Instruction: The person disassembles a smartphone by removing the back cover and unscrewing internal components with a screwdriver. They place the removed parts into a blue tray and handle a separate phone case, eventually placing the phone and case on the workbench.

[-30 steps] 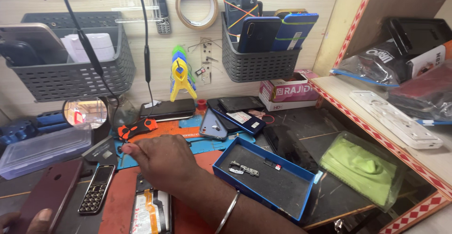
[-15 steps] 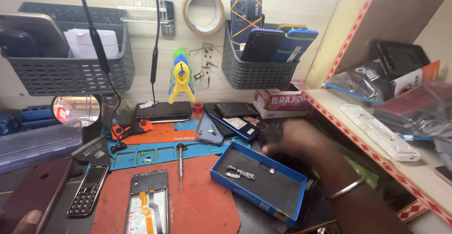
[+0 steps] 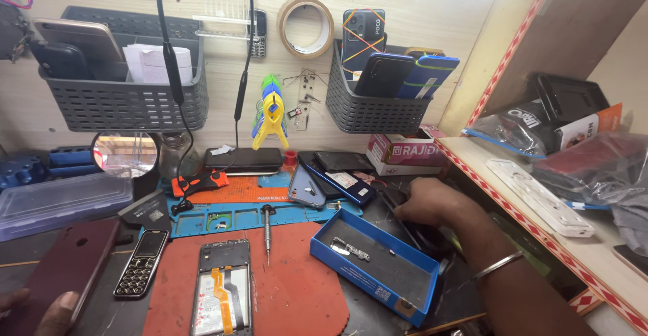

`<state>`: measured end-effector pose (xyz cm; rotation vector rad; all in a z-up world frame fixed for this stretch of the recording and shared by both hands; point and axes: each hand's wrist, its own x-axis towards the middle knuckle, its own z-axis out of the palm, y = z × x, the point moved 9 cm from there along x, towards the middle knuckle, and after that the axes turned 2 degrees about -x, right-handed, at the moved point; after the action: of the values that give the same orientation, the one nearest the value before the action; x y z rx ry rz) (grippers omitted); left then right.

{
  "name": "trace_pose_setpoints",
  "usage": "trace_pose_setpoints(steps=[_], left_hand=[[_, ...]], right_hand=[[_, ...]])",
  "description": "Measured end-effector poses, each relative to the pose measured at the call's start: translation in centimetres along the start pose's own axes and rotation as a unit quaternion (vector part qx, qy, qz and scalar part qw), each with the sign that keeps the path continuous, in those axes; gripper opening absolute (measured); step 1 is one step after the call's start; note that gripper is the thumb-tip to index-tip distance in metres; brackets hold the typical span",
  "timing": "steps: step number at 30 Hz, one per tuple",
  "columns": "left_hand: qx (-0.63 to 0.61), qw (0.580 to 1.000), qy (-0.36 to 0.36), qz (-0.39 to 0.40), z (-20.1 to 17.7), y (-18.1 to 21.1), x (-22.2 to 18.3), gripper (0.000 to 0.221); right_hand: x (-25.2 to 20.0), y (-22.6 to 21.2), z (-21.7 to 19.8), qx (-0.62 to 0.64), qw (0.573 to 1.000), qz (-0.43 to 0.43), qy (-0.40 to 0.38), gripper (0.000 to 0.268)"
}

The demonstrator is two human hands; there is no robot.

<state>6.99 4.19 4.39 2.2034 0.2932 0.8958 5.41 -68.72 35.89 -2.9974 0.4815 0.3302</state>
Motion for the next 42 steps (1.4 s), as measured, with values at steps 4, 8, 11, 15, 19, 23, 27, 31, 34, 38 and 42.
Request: trace_pose_setpoints(steps=[4,8,11,15,19,23,27,31,34,38,42], left_hand=[[-0.006,1.0,0.003,-0.005,0.2,-0.4,-0.4,0.07],[-0.005,1.0,0.005,-0.002,0.0,-0.6,-0.4,0.07],[-0.009,1.0,0.002,0.007,0.4,-0.2,-0.1,0.07],[-0.015,1.0,0.001,0.012,0.7,0.0,0.0,0.07],[-0.02,1.0,0.004,0.011,0.6,0.1,0.4,0.07],[-0.019,1.0,0.003,0.009,0.3,-0.2,0.3,0.071],[-0.012,1.0,-0.001,0.005,0.0,-0.2,0.3,0.071],[-0.009,1.0,0.0,0.001,-0.2,-0.1,1.0,0.071],[-0.003,1.0,-0.01,-0.004,-0.4,-0.4,0.5,0.071],[0.0,1.0,-0.019,-0.002,-0.3,0.1,1.1,0.071],[0.003,1.0,-0.016,-0.004,-1.4,-0.5,1.0,0.071]], right_hand=[[0.6,1.4,-0.1,0.148,0.989,-0.009,-0.03,0.033],[1.2,2.3,-1.9,0.05,0.996,-0.047,0.062,0.029],[1.6,3.0,-2.7,0.001,0.989,-0.039,0.144,0.035],[3.0,4.6,-2.1,-0.001,0.987,-0.005,0.162,0.048],[5.1,5.5,-0.1,-0.015,0.988,-0.004,0.151,0.048],[5.9,5.6,1.6,-0.046,0.992,-0.009,0.114,0.047],[4.4,4.8,1.0,-0.039,0.991,-0.009,0.127,0.049],[-1.6,0.6,-2.8,-0.023,0.953,-0.112,0.28,0.063],[-2.5,-1.2,-0.4,0.033,0.994,-0.07,0.083,0.05],[-3.0,-4.6,0.8,-0.029,0.981,-0.175,0.077,0.035],[-2.2,-5.1,1.6,0.012,0.981,-0.187,0.05,0.024]])
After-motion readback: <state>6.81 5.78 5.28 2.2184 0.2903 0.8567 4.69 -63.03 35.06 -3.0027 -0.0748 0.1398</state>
